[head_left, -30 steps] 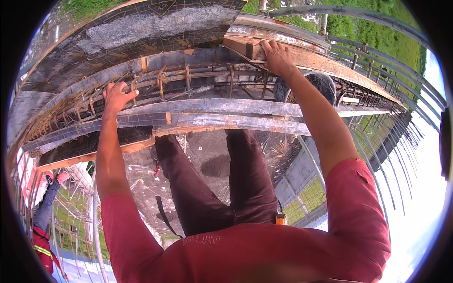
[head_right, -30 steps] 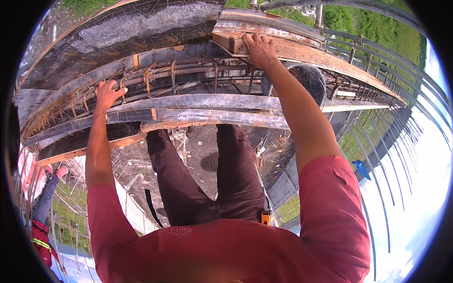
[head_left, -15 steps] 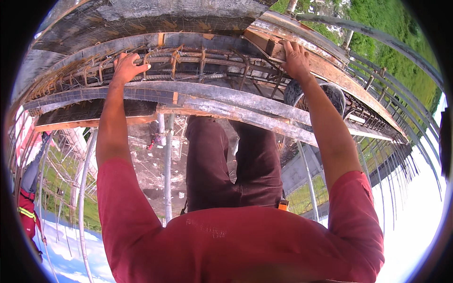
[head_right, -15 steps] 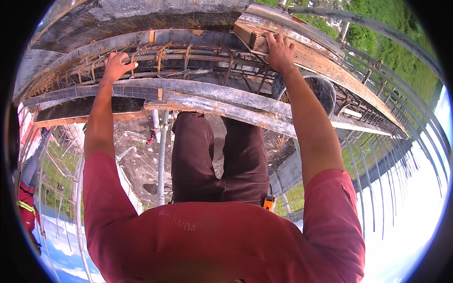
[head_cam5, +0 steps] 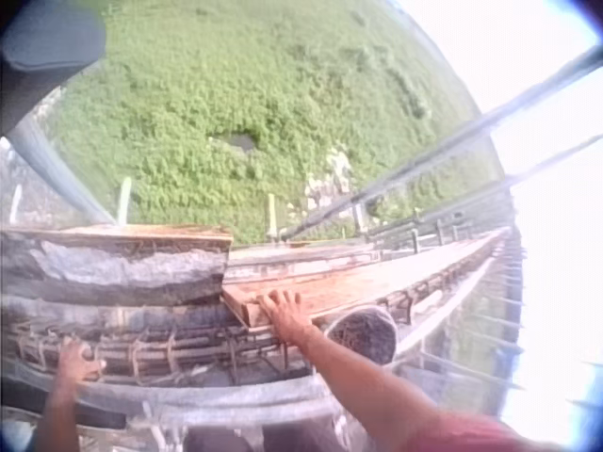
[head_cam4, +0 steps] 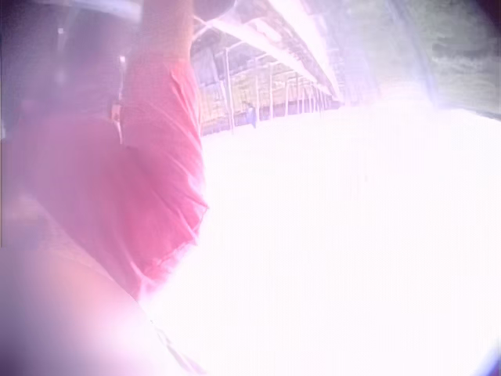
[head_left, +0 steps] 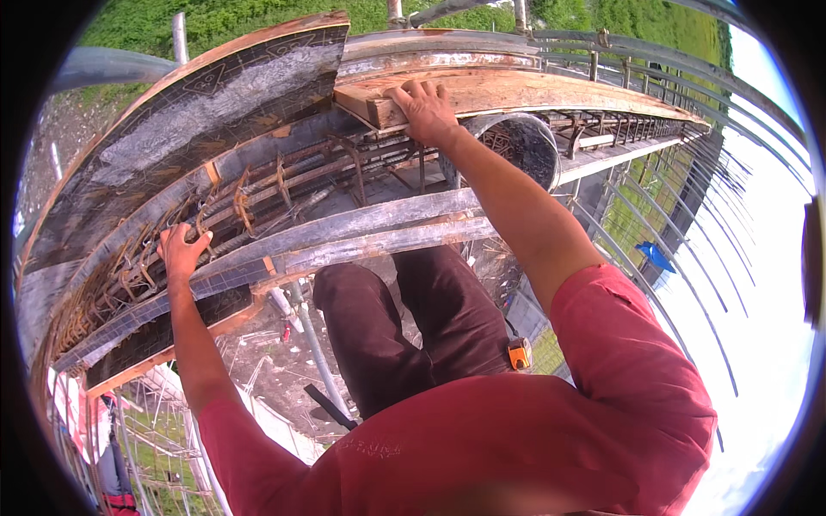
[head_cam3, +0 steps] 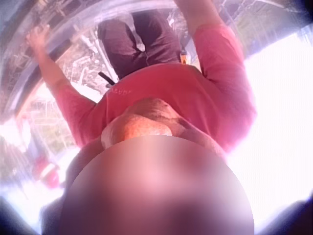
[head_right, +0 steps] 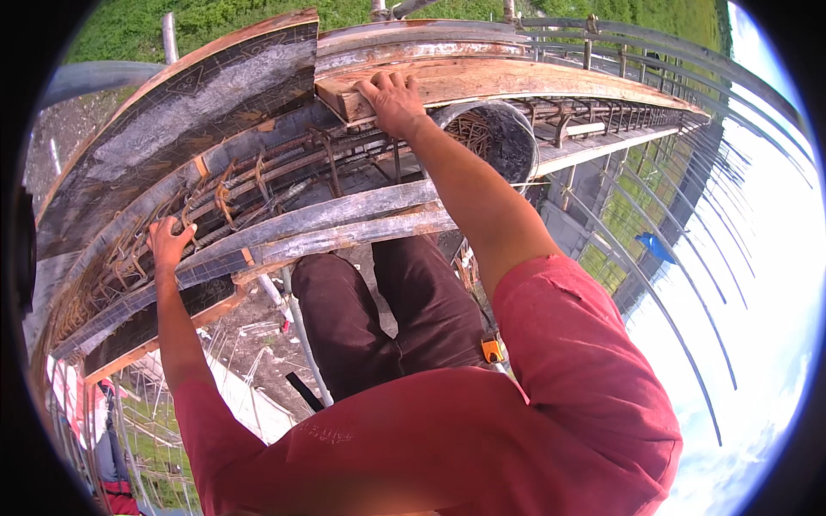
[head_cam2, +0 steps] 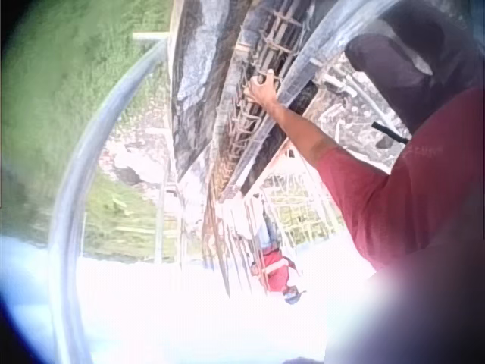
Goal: The person walks along a narrow scaffolding platform and adjusts wooden planks and metal poles. They use both hands to position the planks and occasionally reach for a bucket of nails while maintaining balance on the structure.
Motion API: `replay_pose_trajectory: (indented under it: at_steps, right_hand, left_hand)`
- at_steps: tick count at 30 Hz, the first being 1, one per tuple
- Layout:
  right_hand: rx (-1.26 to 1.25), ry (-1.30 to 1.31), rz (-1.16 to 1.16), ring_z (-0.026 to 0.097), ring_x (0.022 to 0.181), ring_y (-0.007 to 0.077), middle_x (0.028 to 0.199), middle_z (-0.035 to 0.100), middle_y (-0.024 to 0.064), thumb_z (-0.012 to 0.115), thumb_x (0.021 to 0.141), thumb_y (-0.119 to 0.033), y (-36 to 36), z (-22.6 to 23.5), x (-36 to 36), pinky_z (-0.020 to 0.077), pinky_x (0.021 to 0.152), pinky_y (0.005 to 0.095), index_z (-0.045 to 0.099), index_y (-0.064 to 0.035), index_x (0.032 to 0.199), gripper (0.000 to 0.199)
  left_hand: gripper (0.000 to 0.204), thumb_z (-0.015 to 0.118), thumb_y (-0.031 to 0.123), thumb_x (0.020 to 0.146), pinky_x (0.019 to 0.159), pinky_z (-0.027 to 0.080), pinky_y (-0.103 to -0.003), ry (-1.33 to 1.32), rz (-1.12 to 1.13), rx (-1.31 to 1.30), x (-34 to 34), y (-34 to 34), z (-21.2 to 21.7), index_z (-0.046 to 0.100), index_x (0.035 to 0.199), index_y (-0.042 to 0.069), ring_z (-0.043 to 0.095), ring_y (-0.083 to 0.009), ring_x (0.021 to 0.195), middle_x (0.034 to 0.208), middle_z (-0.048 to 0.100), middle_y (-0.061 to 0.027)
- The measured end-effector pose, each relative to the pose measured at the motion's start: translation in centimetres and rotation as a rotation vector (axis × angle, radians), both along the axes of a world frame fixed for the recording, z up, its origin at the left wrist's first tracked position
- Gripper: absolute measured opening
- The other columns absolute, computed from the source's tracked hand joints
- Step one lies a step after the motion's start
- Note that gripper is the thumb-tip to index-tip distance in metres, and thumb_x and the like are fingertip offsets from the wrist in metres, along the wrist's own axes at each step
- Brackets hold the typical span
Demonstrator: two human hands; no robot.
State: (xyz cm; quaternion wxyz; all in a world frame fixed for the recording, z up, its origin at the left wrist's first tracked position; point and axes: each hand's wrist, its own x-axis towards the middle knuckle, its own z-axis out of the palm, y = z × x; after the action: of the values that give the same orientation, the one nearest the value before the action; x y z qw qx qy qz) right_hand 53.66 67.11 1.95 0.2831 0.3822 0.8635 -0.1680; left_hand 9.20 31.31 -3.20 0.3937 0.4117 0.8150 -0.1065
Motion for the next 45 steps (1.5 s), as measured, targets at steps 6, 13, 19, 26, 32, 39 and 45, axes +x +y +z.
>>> replay_pose_trajectory:
  at_steps: [6, 13, 19, 26, 32, 39, 45]
  right_hand:
    - [0.059, 0.056, -0.001, 0.047, 0.135, 0.0365, 0.137, 0.053, 0.0115, 0.064, 0.091, -0.014, 0.2, -0.6, 0.5, 0.0329, 0.111, 0.0638, 0.051, -0.0315, 0.138, 0.052]
    - [-0.044, 0.069, -0.073, 0.045, 0.137, 0.0365, 0.142, 0.051, 0.0108, 0.060, 0.097, -0.020, 0.7, -0.3, 0.7, 0.0309, 0.113, 0.0632, 0.050, -0.0312, 0.137, 0.042]
    - [-0.009, 0.053, -0.041, 0.047, 0.136, 0.0323, 0.142, 0.052, 0.0064, 0.059, 0.096, -0.011, 0.5, -0.4, 0.4, 0.0308, 0.112, 0.0617, 0.051, -0.0327, 0.135, 0.046]
    - [0.013, 0.075, -0.059, 0.047, 0.135, 0.0340, 0.144, 0.051, 0.0068, 0.060, 0.094, -0.008, 0.4, -0.8, 0.3, 0.0294, 0.113, 0.0647, 0.050, -0.0318, 0.135, 0.049]
    - [0.034, 0.099, -0.054, 0.047, 0.133, 0.0338, 0.141, 0.052, 0.0050, 0.066, 0.083, -0.002, 0.8, -0.8, 0.3, 0.0327, 0.111, 0.0632, 0.050, -0.0317, 0.139, 0.066]
    - [0.016, 0.102, -0.040, 0.048, 0.132, 0.0340, 0.139, 0.053, 0.0051, 0.065, 0.084, -0.003, 1.4, -0.8, 0.1, 0.0337, 0.110, 0.0642, 0.050, -0.0309, 0.139, 0.064]
    - [0.013, 0.105, -0.037, 0.048, 0.131, 0.0350, 0.138, 0.053, 0.0059, 0.064, 0.085, -0.004, 1.3, -0.6, 0.0, 0.0328, 0.111, 0.0653, 0.051, -0.0286, 0.137, 0.059]
  left_hand:
    - [0.063, 0.078, 0.050, 0.081, 0.115, 0.028, -0.054, 0.018, -0.097, -0.108, 0.7, 1.8, 0.9, 0.065, 0.124, 0.007, 0.044, -0.0326, 0.135, 0.132, 0.061, -0.0087]
    - [0.050, 0.074, 0.041, 0.088, 0.100, 0.048, -0.049, 0.182, 0.050, -0.097, 5.4, 14.3, 2.4, 0.066, 0.125, 0.008, 0.060, -0.0355, 0.121, 0.129, 0.063, -0.0142]
    - [0.070, 0.082, 0.040, 0.083, 0.108, 0.045, -0.047, 0.278, -0.297, 0.826, 9.2, 30.6, 2.7, 0.056, 0.139, 0.006, 0.051, -0.0372, 0.131, 0.135, 0.058, -0.0188]
    - [0.106, 0.088, 0.055, 0.064, 0.112, 0.044, -0.047, -0.225, -0.080, -0.009, 9.2, 40.1, 0.6, 0.048, 0.150, 0.008, 0.052, -0.0411, 0.136, 0.148, 0.053, -0.0241]
    - [0.081, 0.078, 0.052, 0.077, 0.110, 0.046, -0.050, 0.197, -0.275, 0.058, 11.0, 38.5, -2.7, 0.058, 0.141, 0.007, 0.057, -0.0390, 0.129, 0.139, 0.060, -0.0210]
    - [0.076, 0.085, 0.052, 0.078, 0.102, 0.039, -0.058, 0.303, -0.317, 0.312, 12.5, 33.2, -2.9, 0.057, 0.136, 0.010, 0.057, -0.0349, 0.126, 0.132, 0.064, -0.0137]
    - [0.067, 0.091, 0.040, 0.072, 0.098, 0.039, -0.052, 0.320, -0.221, 0.376, 17.7, 26.3, 0.7, 0.062, 0.123, 0.010, 0.054, -0.0316, 0.121, 0.123, 0.061, -0.0078]
